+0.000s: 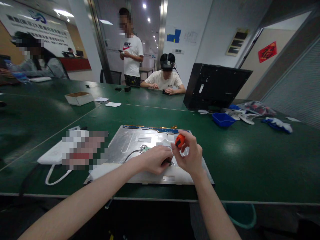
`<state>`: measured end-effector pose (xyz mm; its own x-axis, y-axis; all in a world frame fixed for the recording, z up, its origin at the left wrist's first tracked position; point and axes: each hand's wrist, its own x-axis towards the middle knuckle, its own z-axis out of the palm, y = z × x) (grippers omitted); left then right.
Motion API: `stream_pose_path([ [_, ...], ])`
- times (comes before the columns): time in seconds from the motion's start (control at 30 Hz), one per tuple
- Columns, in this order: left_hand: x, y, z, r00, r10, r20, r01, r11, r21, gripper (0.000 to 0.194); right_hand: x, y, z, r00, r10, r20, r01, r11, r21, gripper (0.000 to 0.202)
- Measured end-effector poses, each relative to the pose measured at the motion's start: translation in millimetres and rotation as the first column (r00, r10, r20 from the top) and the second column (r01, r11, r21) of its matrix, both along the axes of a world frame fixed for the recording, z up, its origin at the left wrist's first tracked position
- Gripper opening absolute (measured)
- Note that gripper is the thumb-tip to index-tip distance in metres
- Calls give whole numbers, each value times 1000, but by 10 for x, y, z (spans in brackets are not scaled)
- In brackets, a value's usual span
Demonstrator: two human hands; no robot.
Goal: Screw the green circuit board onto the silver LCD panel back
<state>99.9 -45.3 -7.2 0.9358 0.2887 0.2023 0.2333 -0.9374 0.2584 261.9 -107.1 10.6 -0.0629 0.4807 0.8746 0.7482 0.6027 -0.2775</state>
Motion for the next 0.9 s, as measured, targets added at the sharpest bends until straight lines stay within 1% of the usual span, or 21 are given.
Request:
stream_pose_path([
  [0.43, 14, 1, -2, 1000, 6, -27, -6, 1000, -11, 14, -4, 4, 10, 1000, 6, 8, -6, 1000, 1, 43],
  [0.73, 5, 1, 9, 1000, 0, -13, 0, 1000, -21, 12, -5, -3, 20, 1000, 10, 9, -9, 999, -37, 42],
  [0.9, -1, 2, 13, 1000, -14, -11, 14, 1000, -24, 15, 3, 12, 4, 1000, 4, 4, -4, 999, -51, 43],
])
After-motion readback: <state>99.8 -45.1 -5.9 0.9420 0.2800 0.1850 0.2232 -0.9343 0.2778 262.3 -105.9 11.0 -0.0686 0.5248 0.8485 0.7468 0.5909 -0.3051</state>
